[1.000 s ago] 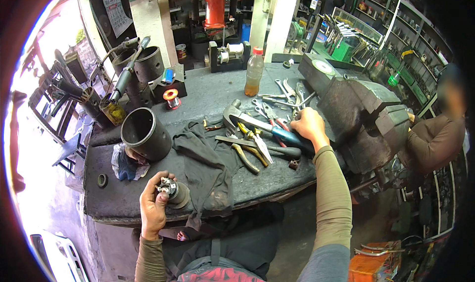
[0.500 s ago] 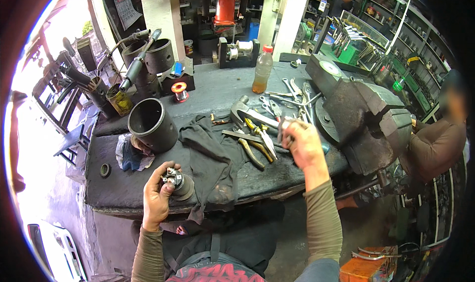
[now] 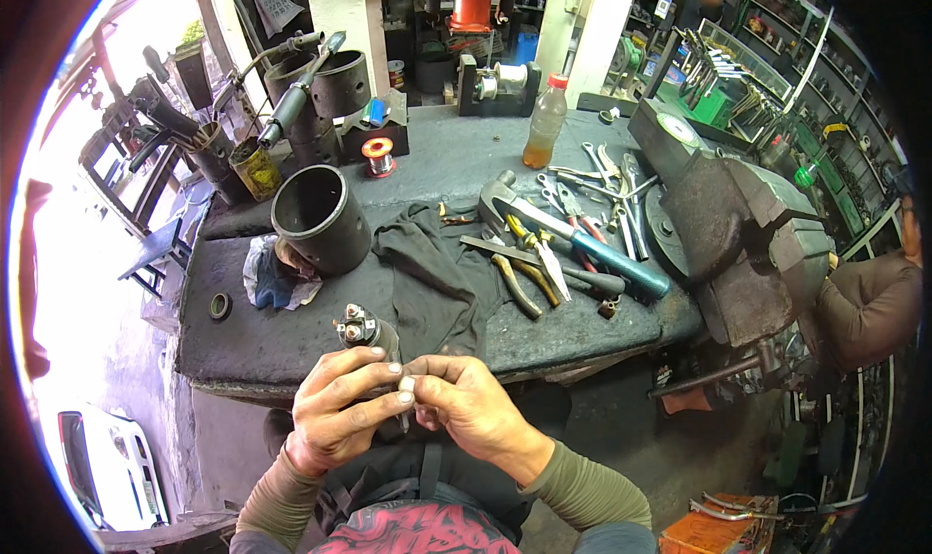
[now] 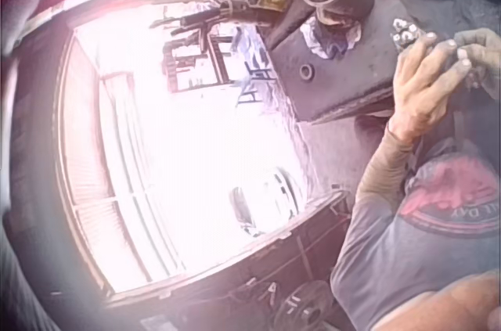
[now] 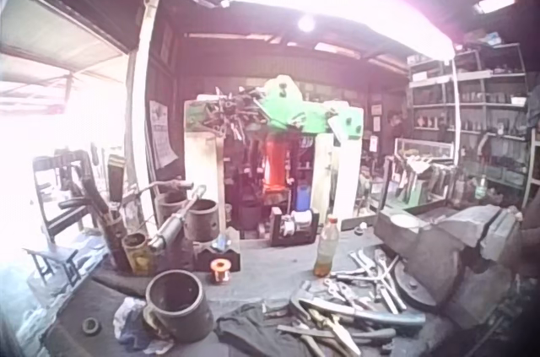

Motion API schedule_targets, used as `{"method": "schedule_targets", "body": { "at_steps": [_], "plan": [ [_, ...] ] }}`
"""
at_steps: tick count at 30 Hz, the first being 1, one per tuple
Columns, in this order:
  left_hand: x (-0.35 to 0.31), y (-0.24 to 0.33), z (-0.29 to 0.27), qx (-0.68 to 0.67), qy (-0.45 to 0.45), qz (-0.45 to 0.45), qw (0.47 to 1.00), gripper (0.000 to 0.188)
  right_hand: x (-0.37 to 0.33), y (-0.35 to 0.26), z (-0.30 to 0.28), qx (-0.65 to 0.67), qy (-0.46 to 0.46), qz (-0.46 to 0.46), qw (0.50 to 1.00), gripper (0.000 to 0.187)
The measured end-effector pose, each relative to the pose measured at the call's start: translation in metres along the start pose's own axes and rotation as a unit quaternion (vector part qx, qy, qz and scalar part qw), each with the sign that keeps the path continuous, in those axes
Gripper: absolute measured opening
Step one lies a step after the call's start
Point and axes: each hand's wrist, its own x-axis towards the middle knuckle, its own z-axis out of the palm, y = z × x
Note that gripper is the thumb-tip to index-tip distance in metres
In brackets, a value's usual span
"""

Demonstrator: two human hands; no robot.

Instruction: The person assembles small electrical components on a workbench, using pliers and a hammer to secure parts. They handle a cylindrical housing and a circular metal piece, inserting and adjusting small components before joining the two main parts together.

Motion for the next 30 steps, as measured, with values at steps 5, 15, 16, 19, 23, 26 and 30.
{"method": "schedule_targets", "body": {
  "at_steps": [5,15,16,19,23,26,30],
  "plan": [
    [0.001,-0.001,0.001,-0.040,0.014,0.008,0.999,0.040,-0.008,0.002,0.001,0.000,-0.001,0.014,1.000,0.034],
    [0.017,-0.021,-0.015,-0.198,0.144,-0.327,0.913,0.013,0.010,-0.149,-0.103,-0.503,0.343,-0.276,0.744,0.020],
    [0.019,-0.028,-0.015,-0.239,0.151,-0.324,0.903,0.015,0.010,-0.167,-0.126,-0.542,0.375,-0.274,0.700,0.019],
    [0.017,-0.040,-0.018,-0.280,0.130,-0.295,0.904,0.019,0.024,-0.204,-0.175,-0.736,0.398,-0.236,0.495,0.025],
    [0.018,-0.037,-0.012,-0.293,0.100,-0.298,0.903,0.017,0.042,-0.227,-0.198,-0.787,0.370,-0.049,0.492,0.035],
    [0.024,-0.036,-0.008,-0.271,0.069,-0.293,0.914,0.017,0.051,-0.239,-0.209,-0.779,0.345,0.025,0.523,0.037],
    [0.028,-0.035,-0.002,-0.234,0.038,-0.281,0.930,0.019,0.061,-0.248,-0.214,-0.772,0.344,0.069,0.530,0.039]
  ]
}}
